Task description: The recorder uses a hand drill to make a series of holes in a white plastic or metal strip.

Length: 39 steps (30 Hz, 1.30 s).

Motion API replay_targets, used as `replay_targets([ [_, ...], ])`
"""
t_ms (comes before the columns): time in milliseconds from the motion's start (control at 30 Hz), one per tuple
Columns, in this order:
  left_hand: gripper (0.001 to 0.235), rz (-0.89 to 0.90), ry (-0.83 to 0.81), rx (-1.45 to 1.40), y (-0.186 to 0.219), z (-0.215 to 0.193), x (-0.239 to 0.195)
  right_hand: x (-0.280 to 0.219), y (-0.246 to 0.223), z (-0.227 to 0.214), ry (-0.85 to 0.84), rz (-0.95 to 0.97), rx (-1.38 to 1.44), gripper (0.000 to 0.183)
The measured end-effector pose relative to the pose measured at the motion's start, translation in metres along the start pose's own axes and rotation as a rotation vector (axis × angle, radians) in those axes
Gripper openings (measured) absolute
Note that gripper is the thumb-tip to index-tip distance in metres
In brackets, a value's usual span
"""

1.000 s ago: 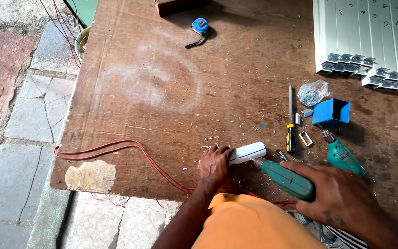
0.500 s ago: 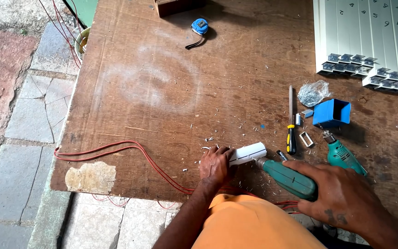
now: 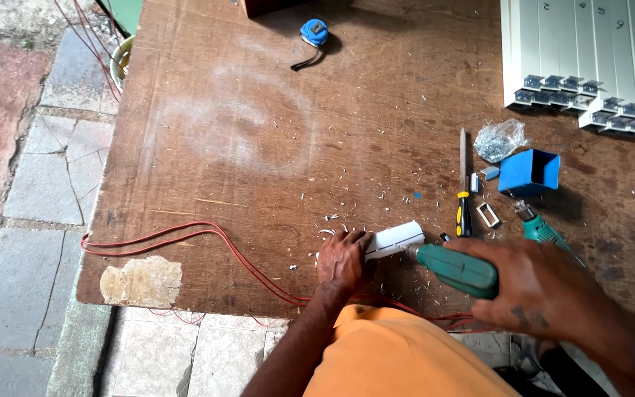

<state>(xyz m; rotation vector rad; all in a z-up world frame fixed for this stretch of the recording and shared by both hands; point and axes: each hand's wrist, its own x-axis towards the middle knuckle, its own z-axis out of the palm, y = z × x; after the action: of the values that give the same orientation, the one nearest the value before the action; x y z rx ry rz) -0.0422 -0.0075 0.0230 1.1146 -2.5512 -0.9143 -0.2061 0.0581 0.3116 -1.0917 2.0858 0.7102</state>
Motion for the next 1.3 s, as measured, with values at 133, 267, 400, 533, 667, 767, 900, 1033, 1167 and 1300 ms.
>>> replay_targets([
  [133,0.060,0.033,0.058,-0.008,-0.004,0.008,-0.001,-0.007,-0.015,-0.018,-0.013,-0.052,-0.149,0.096],
  [267,0.062,0.010,0.006,-0.006,0.001,0.001,0.000,0.010,-0.002,-0.010,0.086,-0.132,-0.082,0.094],
  [400,0.062,-0.002,-0.034,0.021,0.004,-0.003,0.001,0.015,-0.007,-0.016,0.030,-0.174,-0.155,0.094],
  [533,0.063,-0.002,-0.036,0.044,0.003,-0.004,0.002,0.016,-0.010,-0.019,0.040,-0.203,-0.149,0.093],
  [667,0.061,0.000,-0.023,0.041,0.002,-0.003,0.000,0.017,-0.007,-0.019,0.054,-0.203,-0.113,0.088],
  [767,0.058,0.002,-0.016,0.014,-0.009,0.022,-0.002,0.026,0.000,0.002,0.178,-0.334,-0.138,0.092],
  [900,0.051,0.122,0.226,0.081,-0.046,0.084,-0.006,0.043,-0.003,0.016,0.301,-0.497,-0.062,0.086],
  [1033,0.052,0.154,0.276,-0.013,-0.014,0.017,-0.001,0.016,-0.006,-0.005,-0.034,-0.067,-0.148,0.094],
  [1167,0.058,0.048,0.026,0.008,-0.002,0.003,0.001,0.004,0.084,0.002,0.044,-0.088,0.004,0.092],
  [1300,0.060,0.034,0.017,0.020,0.005,-0.003,0.004,0.037,0.217,0.084,0.344,-0.473,0.797,0.100],
])
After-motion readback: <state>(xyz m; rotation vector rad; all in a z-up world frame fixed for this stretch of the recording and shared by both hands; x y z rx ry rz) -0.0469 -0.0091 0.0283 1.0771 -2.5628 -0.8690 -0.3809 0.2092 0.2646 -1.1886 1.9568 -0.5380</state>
